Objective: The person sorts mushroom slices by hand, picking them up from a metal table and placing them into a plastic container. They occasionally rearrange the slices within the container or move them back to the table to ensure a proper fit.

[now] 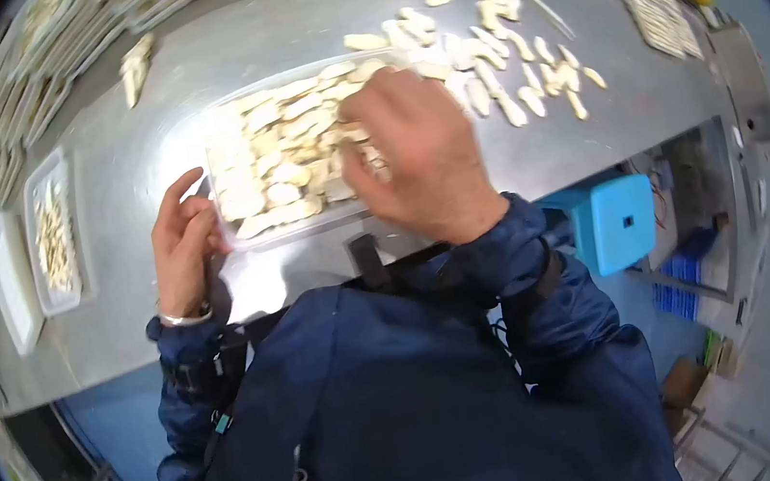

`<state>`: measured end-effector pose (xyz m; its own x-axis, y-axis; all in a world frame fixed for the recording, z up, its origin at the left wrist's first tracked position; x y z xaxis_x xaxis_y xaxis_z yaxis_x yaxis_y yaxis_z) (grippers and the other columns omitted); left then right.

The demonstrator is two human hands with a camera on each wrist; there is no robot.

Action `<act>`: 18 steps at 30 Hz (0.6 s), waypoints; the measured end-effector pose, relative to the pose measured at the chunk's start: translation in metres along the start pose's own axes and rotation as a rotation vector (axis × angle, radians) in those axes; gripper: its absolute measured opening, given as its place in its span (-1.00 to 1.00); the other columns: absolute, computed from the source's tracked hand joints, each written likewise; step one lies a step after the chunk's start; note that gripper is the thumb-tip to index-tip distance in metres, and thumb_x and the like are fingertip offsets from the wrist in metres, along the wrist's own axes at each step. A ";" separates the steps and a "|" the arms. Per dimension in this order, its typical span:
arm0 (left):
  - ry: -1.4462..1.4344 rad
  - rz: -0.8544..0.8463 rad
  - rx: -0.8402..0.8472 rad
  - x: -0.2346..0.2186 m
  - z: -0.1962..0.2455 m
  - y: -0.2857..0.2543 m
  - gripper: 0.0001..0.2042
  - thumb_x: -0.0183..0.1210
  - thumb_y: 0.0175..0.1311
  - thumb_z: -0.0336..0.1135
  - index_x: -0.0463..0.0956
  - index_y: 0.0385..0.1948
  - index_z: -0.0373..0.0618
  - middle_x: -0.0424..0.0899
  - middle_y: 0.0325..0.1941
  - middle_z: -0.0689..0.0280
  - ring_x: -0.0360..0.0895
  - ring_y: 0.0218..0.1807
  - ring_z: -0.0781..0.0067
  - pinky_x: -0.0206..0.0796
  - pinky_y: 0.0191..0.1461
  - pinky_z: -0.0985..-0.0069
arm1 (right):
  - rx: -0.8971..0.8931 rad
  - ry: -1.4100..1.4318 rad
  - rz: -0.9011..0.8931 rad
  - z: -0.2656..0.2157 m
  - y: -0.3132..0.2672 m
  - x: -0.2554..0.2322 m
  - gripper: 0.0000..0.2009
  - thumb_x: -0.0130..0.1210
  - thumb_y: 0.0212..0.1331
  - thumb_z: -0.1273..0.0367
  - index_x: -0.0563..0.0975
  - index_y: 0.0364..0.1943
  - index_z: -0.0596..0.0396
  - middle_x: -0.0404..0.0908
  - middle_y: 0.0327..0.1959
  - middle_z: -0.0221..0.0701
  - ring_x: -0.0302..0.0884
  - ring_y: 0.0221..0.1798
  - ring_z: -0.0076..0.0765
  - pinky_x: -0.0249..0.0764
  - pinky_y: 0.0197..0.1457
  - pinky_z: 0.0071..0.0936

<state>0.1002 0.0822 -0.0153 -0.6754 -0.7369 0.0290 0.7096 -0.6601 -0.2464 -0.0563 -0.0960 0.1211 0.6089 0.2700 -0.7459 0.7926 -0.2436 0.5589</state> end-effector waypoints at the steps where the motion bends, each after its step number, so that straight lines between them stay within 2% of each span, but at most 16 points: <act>1: 0.010 0.014 0.002 0.000 0.000 0.000 -0.53 0.03 0.24 -0.51 0.28 0.23 -0.30 0.49 -0.41 0.42 0.41 -0.52 0.71 0.27 -0.45 0.75 | 0.096 -0.082 0.060 0.030 -0.011 -0.023 -0.78 0.20 -0.14 0.52 0.50 -0.32 0.09 0.49 -0.36 -0.29 0.47 -0.25 -0.08 0.40 -0.19 -0.25; 3: -0.066 -0.009 0.018 0.002 0.001 -0.001 -0.54 0.03 0.25 -0.51 0.28 0.23 -0.30 0.48 -0.42 0.41 0.40 -0.53 0.72 0.24 -0.46 0.77 | 0.291 -0.182 0.151 0.081 -0.031 -0.070 -0.88 0.14 -0.05 0.57 0.50 -0.39 0.13 0.49 -0.44 -0.30 0.50 -0.39 -0.15 0.40 -0.32 -0.34; 4: -0.014 0.006 -0.002 0.000 -0.002 0.001 -0.54 0.04 0.26 -0.50 0.28 0.23 -0.30 0.48 -0.42 0.42 0.39 -0.54 0.72 0.24 -0.46 0.78 | 0.354 -0.257 0.164 0.103 -0.046 -0.088 -0.92 0.11 0.00 0.57 0.50 -0.40 0.15 0.49 -0.45 -0.28 0.49 -0.42 -0.16 0.40 -0.35 -0.35; 5: -0.032 0.009 -0.024 0.002 -0.001 -0.001 -0.54 0.04 0.27 -0.49 0.28 0.24 -0.29 0.49 -0.42 0.42 0.39 -0.53 0.73 0.24 -0.46 0.78 | 0.436 -0.366 0.102 0.123 -0.063 -0.101 -0.95 0.10 0.03 0.54 0.50 -0.40 0.16 0.50 -0.45 -0.28 0.50 -0.41 -0.12 0.41 -0.33 -0.31; 7: -0.055 0.012 0.000 0.001 -0.002 0.000 -0.54 0.05 0.28 -0.48 0.28 0.23 -0.30 0.49 -0.44 0.43 0.38 -0.53 0.74 0.24 -0.46 0.78 | 0.576 -0.412 -0.007 0.152 -0.095 -0.108 -0.96 0.09 0.05 0.50 0.50 -0.40 0.16 0.51 -0.44 -0.26 0.51 -0.38 -0.09 0.41 -0.31 -0.29; 10: -0.067 0.028 0.008 0.003 0.000 0.000 -0.55 0.05 0.29 -0.46 0.28 0.23 -0.32 0.48 -0.47 0.44 0.37 -0.54 0.74 0.24 -0.46 0.78 | 0.671 -0.284 -0.076 0.162 -0.125 -0.095 -0.90 0.10 0.05 0.44 0.52 -0.36 0.16 0.53 -0.37 -0.23 0.52 -0.33 -0.06 0.42 -0.27 -0.25; 14: -0.078 0.038 -0.013 0.006 0.004 -0.003 -0.54 0.05 0.31 -0.43 0.26 0.23 -0.38 0.47 -0.50 0.45 0.37 -0.54 0.73 0.25 -0.46 0.78 | 0.660 -0.242 -0.013 0.156 -0.123 -0.079 -0.76 0.13 0.04 0.34 0.53 -0.22 0.15 0.52 -0.26 -0.17 0.53 -0.25 -0.01 0.45 -0.18 -0.20; 18: -0.097 0.031 -0.006 0.002 0.000 0.000 -0.52 0.06 0.27 -0.46 0.24 0.23 -0.37 0.50 -0.47 0.42 0.38 -0.55 0.72 0.26 -0.46 0.78 | 0.582 -0.332 -0.018 0.154 -0.110 -0.065 -0.72 0.15 0.03 0.33 0.52 -0.18 0.17 0.51 -0.27 -0.18 0.52 -0.21 0.01 0.44 -0.15 -0.18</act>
<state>0.0989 0.0802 -0.0156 -0.6304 -0.7677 0.1149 0.7284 -0.6362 -0.2543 -0.1880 -0.2296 0.0522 0.4802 0.0003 -0.8772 0.5997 -0.7299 0.3280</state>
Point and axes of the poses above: each hand's wrist, its own y-axis towards the middle knuckle, its own x-axis out of the palm, z = x × y, the point moved 9 cm from there along y, towards the middle knuckle
